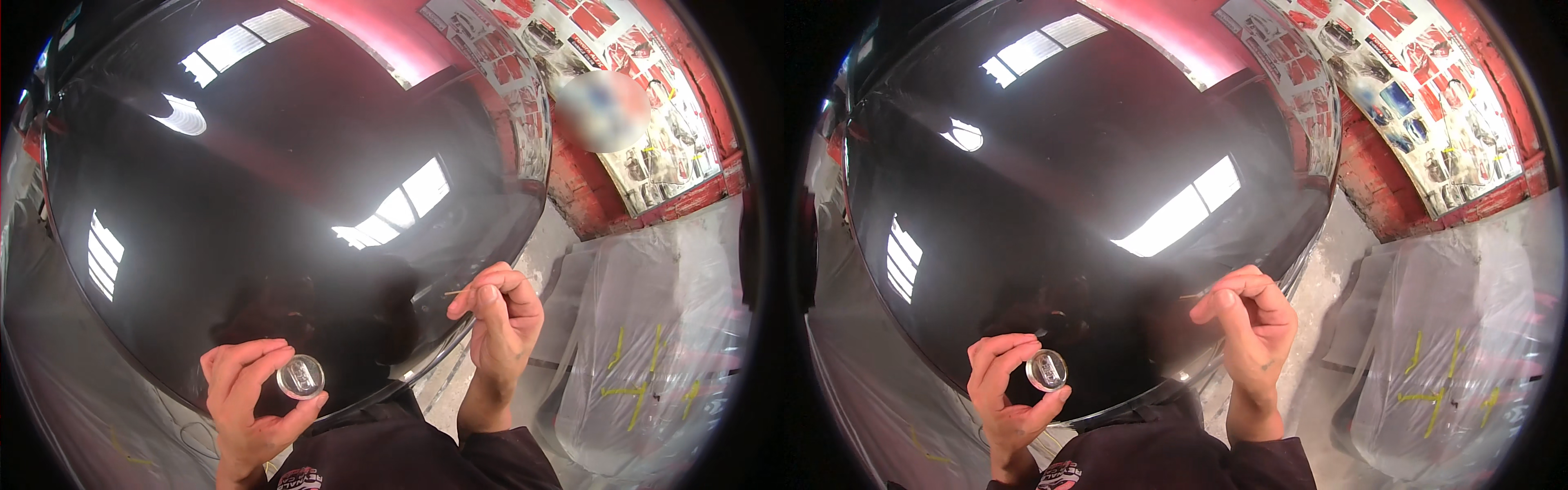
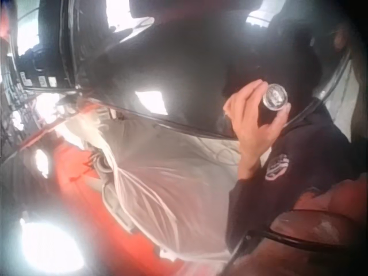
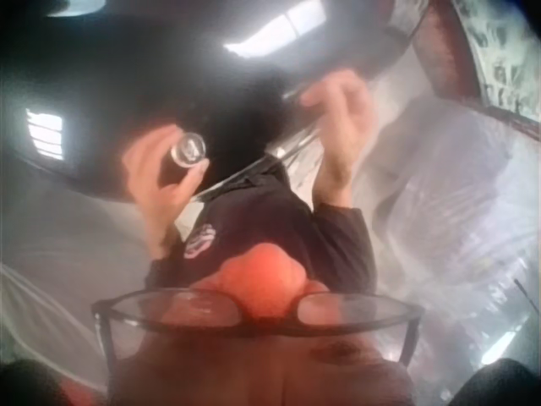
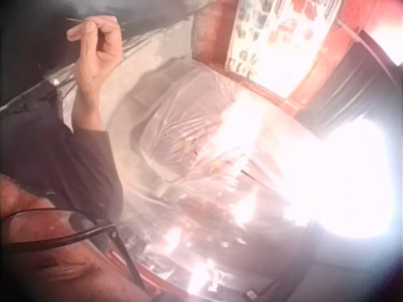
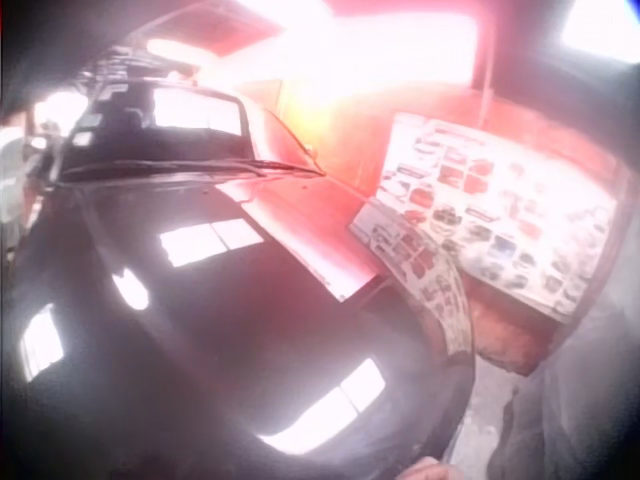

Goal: The person applies touch-up paint to a scratch on the hood of a car using a small brush after dipping it into a paint container.

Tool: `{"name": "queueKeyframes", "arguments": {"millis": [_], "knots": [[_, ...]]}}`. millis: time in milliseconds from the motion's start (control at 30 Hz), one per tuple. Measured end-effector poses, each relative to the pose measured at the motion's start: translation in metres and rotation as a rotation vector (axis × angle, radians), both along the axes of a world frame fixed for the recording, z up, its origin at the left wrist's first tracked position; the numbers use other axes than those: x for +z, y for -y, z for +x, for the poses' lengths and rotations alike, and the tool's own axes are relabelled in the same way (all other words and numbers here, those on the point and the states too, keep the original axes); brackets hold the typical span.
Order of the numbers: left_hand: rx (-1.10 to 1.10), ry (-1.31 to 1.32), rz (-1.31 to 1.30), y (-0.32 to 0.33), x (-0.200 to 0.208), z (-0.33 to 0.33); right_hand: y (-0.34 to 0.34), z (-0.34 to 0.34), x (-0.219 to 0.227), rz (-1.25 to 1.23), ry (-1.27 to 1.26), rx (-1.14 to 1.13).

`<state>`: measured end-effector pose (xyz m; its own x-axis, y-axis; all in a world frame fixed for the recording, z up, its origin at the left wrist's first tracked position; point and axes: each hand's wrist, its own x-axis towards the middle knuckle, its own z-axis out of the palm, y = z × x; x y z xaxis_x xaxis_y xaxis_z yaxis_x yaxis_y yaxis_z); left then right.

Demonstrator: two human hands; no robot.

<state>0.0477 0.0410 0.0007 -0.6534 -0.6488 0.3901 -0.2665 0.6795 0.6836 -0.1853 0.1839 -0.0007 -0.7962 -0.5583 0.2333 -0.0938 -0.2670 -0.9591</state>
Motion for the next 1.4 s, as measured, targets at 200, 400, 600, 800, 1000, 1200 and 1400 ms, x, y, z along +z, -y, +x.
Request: {"name": "queueKeyframes", "arguments": {"millis": [200, 400, 600, 800, 1000, 1200, 1400], "knots": [[0.027, 0.008, -0.014, 0.008, 0.004, 0.003, 0.028, -0.021, 0.0, -0.011, 0.042, -0.041], [0.002, 0.014, -0.016, 0.003, 0.003, -0.003, 0.089, -0.103, 0.007, -0.037, 0.099, 0.009], [-0.016, -0.009, -0.012, 0.002, 0.002, -0.002, 0.131, -0.169, -0.003, 0.037, 0.116, 0.019], [0.019, 0.052, -0.001, 0.006, -0.002, 0.011, 0.155, -0.172, -0.012, 0.083, 0.123, 0.018], [0.057, 0.042, 0.027, 0.002, 0.001, 0.005, 0.159, -0.169, -0.01, 0.176, 0.073, -0.021], [0.034, 0.03, 0.015, 0.003, 0.0, 0.001, 0.157, -0.171, -0.01, 0.205, 0.061, -0.047], [0.04, 0.035, 0.004, 0.004, 0.0, 0.001, 0.159, -0.169, -0.012, 0.174, 0.057, -0.054]]}}
